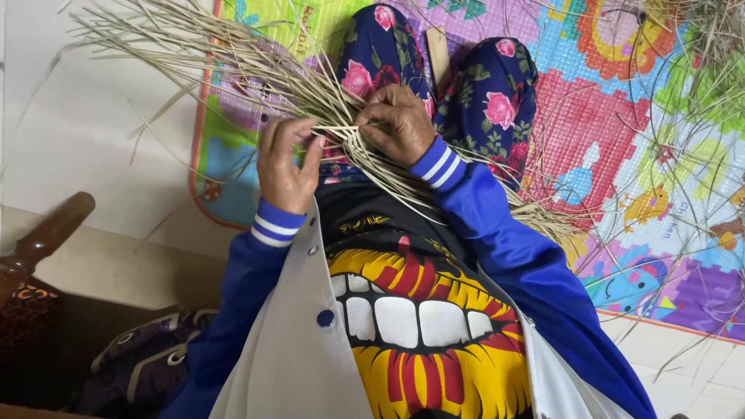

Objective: Weaving and braiding long straw fibers together by hand while sitting on a floor mat.

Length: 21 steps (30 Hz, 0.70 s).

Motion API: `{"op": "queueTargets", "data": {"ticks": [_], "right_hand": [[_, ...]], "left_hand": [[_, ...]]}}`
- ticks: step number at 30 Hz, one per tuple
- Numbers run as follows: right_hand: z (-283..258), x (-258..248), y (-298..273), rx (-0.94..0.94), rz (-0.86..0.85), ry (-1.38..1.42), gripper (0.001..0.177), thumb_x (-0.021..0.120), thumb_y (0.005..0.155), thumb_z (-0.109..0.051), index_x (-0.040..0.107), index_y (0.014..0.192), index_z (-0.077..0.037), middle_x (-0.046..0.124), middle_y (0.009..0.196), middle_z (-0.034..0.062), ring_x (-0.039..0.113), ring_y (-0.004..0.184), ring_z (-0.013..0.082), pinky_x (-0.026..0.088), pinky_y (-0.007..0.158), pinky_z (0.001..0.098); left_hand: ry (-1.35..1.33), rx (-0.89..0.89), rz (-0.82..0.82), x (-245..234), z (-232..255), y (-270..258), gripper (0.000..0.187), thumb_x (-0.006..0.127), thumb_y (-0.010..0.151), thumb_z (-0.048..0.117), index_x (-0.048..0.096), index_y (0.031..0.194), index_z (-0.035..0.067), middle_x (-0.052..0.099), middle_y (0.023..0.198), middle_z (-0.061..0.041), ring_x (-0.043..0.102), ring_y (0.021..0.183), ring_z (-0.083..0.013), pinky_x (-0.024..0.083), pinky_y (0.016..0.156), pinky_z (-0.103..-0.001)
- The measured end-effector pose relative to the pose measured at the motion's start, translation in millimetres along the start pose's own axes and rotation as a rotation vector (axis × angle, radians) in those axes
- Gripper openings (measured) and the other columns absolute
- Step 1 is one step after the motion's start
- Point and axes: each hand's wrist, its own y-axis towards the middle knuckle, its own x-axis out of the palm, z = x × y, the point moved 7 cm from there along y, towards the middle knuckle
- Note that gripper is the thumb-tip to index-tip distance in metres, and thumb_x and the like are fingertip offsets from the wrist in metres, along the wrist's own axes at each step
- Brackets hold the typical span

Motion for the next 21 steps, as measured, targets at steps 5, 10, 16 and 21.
{"op": "queueTargets", "data": {"ticks": [5, 10, 16, 21], "right_hand": [[0.8, 2.6, -2.3, -0.018, -0.022, -0.052, 0.01, 0.08, 0.089, -0.023, 0.076, 0.099, -0.023, 0.063, 0.107, 0.0073, 0.063, 0.101, 0.0336, 0.054, 0.084, 0.0465], [-6.1, 1.5, -3.8, -0.093, 0.103, -0.048, 0.009, 0.076, 0.089, -0.024, 0.074, 0.096, -0.019, 0.064, 0.108, 0.0104, 0.064, 0.103, 0.0353, 0.054, 0.089, 0.0455], [-14.8, 5.8, -5.7, -0.094, 0.142, -0.135, 0.01, 0.069, 0.091, -0.03, 0.069, 0.095, -0.021, 0.065, 0.104, 0.0094, 0.064, 0.1, 0.0348, 0.053, 0.082, 0.0477], [11.2, 27.2, -14.0, 0.011, 0.118, -0.261, 0.015, 0.069, 0.089, -0.036, 0.067, 0.098, -0.024, 0.063, 0.108, 0.0071, 0.061, 0.101, 0.0335, 0.051, 0.079, 0.0477]], "left_hand": [[0.537, 0.275, -0.101, 27.8, -18.1, -3.3, 0.027, 0.081, 0.091, 0.032, 0.07, 0.113, 0.02, 0.055, 0.105, -0.003, 0.053, 0.098, -0.0294, 0.044, 0.081, -0.043], [0.607, 0.384, -0.22, 44.9, -12.0, 4.2, 0.017, 0.074, 0.092, 0.039, 0.07, 0.097, 0.023, 0.055, 0.105, -0.002, 0.053, 0.103, -0.0313, 0.041, 0.085, -0.045], [0.704, 0.391, -0.35, 52.4, -9.0, -6.4, 0.025, 0.081, 0.083, 0.039, 0.065, 0.089, 0.02, 0.059, 0.097, -0.002, 0.061, 0.091, -0.0293, 0.049, 0.078, -0.042], [0.522, 0.132, -0.433, 43.1, -38.6, -12.1, 0.032, 0.074, 0.096, 0.049, 0.07, 0.096, 0.017, 0.067, 0.087, -0.005, 0.071, 0.085, -0.0313, 0.057, 0.074, -0.04]]}}
